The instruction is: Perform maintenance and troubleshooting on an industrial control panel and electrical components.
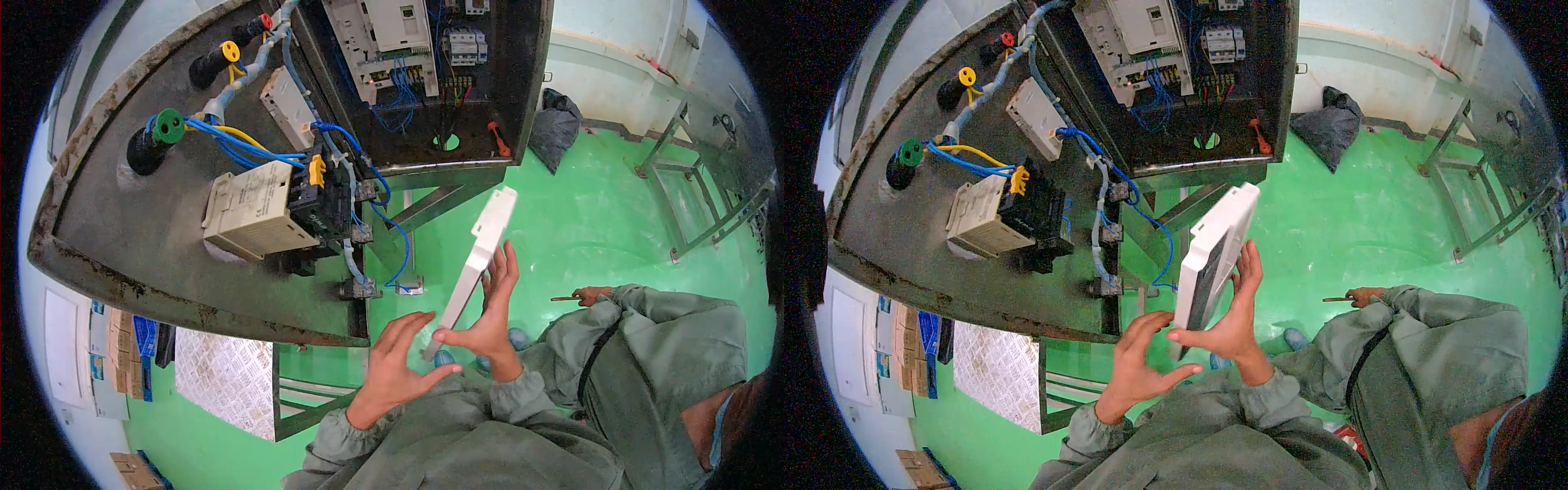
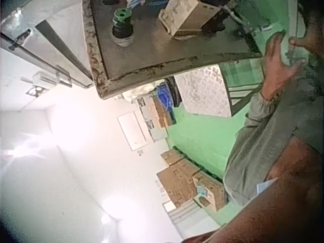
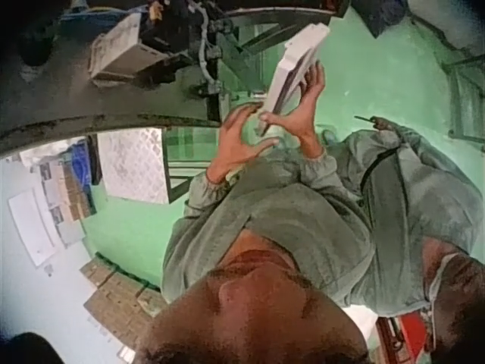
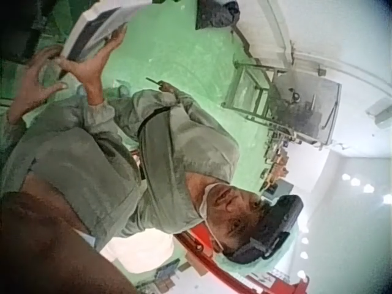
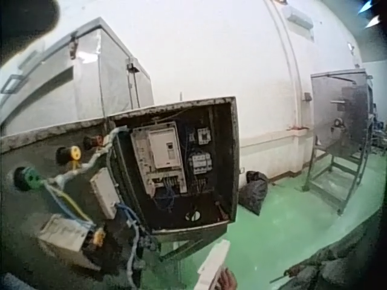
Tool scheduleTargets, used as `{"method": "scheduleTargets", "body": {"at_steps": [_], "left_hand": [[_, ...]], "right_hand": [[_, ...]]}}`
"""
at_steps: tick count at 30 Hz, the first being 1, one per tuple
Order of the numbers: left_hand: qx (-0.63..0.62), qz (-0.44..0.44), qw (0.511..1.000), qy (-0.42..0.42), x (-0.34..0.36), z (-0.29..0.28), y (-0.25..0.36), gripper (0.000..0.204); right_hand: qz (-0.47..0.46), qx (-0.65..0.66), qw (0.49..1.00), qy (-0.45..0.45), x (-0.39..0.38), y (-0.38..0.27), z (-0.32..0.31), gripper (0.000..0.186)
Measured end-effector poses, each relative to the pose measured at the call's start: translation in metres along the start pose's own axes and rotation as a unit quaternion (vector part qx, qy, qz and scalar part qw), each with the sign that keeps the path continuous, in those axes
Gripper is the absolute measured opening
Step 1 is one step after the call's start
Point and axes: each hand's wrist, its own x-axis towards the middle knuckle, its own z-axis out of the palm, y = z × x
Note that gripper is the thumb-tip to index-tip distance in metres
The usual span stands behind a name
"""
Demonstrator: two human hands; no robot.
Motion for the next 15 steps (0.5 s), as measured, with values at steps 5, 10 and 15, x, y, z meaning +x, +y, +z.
{"method": "scheduleTargets", "body": {"at_steps": [5,10,15], "left_hand": [[0.023,0.012,0.995,-0.093,0.001,0.006,-0.027,0.036],[0.059,-0.028,0.987,-0.147,0.006,-0.019,-0.024,0.032],[0.104,0.004,0.967,-0.233,0.000,-0.024,-0.035,0.030]], "right_hand": [[-0.003,0.091,0.993,0.081,-0.013,0.001,0.020,0.137],[-0.019,0.047,0.970,0.236,0.069,0.007,-0.066,0.040],[-0.117,-0.089,0.985,0.089,0.221,-0.016,-0.064,0.020]]}}
